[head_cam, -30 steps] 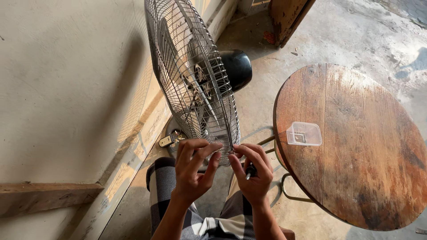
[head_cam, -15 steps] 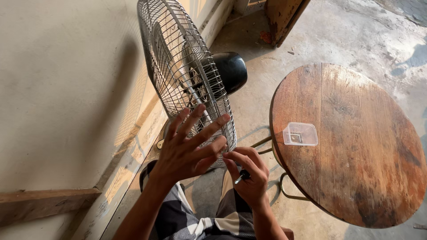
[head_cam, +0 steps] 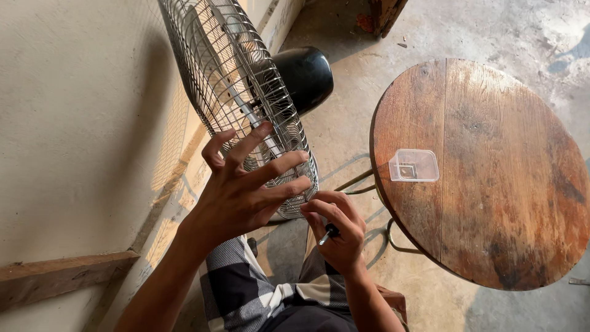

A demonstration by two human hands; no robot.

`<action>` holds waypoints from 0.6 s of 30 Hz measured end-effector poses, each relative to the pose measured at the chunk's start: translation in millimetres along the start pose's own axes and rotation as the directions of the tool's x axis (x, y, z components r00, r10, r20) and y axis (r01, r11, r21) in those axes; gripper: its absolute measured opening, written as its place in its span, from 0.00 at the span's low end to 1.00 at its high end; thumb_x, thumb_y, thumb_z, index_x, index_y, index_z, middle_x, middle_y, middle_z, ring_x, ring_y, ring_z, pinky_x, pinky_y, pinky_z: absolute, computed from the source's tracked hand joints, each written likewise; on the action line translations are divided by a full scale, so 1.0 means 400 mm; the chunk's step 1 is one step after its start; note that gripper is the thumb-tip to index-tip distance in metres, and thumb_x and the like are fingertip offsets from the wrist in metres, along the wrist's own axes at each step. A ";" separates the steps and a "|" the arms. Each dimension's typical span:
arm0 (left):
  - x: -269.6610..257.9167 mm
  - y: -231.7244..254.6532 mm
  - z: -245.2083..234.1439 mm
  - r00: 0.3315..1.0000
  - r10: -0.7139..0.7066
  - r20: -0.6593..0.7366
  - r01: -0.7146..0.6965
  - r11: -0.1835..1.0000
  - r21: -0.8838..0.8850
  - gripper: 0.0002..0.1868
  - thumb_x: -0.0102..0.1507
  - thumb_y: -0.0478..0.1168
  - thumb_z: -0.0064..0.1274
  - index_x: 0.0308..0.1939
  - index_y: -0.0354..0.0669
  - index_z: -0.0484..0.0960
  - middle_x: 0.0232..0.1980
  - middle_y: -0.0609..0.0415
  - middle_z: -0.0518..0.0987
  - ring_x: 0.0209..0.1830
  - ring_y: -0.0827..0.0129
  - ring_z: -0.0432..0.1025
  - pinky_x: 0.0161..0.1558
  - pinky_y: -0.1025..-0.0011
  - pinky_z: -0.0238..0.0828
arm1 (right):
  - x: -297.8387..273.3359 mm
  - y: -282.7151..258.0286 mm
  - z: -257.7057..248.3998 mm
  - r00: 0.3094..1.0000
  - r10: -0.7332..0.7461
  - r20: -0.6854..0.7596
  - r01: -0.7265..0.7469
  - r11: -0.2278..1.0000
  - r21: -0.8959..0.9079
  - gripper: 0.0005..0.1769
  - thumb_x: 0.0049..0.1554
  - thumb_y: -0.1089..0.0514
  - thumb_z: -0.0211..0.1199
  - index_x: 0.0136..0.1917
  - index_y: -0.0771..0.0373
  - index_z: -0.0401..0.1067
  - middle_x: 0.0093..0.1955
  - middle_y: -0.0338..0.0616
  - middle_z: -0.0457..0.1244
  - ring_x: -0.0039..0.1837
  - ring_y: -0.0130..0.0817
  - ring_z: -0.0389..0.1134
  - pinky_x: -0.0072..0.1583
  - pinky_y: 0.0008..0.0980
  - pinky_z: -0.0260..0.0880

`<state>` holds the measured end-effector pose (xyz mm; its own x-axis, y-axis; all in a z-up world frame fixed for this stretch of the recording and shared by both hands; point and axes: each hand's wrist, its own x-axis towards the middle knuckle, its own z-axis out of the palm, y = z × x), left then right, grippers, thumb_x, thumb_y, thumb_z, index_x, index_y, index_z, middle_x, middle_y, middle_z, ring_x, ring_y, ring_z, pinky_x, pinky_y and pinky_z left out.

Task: The person sits on the floor and uses a screwdriver to adjust and tighten the front wire cage of a standing electric fan. They repeatedly rotate the cage, align it, and tighten fasteners around the perimeter.

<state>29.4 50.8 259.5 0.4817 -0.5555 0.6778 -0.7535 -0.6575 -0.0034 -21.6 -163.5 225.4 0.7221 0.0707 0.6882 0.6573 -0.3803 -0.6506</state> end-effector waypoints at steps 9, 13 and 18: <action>0.006 0.007 -0.001 1.000 -0.027 -0.012 0.026 0.999 -0.046 0.18 0.61 0.48 0.71 0.53 0.74 0.84 0.73 0.76 0.67 0.82 0.59 0.44 0.74 0.46 0.34 | -0.013 0.000 -0.002 1.000 -0.006 -0.015 0.007 1.000 0.018 0.15 0.54 0.72 0.70 0.54 0.62 0.77 0.54 0.46 0.68 0.53 0.33 0.72 0.50 0.30 0.75; 0.002 0.012 -0.001 0.999 -0.041 -0.011 0.040 0.998 -0.044 0.17 0.63 0.47 0.71 0.52 0.73 0.83 0.73 0.76 0.67 0.83 0.58 0.44 0.75 0.46 0.34 | -0.019 0.007 0.000 0.993 0.104 -0.048 -0.103 0.995 0.015 0.16 0.53 0.70 0.73 0.55 0.63 0.77 0.53 0.45 0.70 0.43 0.22 0.65 0.42 0.24 0.66; 0.005 0.021 0.001 0.998 -0.049 -0.026 0.048 0.998 -0.038 0.18 0.63 0.45 0.70 0.54 0.73 0.83 0.73 0.75 0.67 0.83 0.58 0.43 0.76 0.45 0.33 | -0.014 0.017 0.002 0.981 0.196 -0.009 -0.189 0.957 0.219 0.19 0.57 0.69 0.71 0.61 0.64 0.73 0.50 0.41 0.69 0.41 0.13 0.65 0.36 0.16 0.58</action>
<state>24.2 44.1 260.3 0.5064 -0.5087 0.6962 -0.7459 -0.6636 0.0576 -21.1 -165.7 217.1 0.8349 -0.0137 0.5502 0.5397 -0.1757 -0.8233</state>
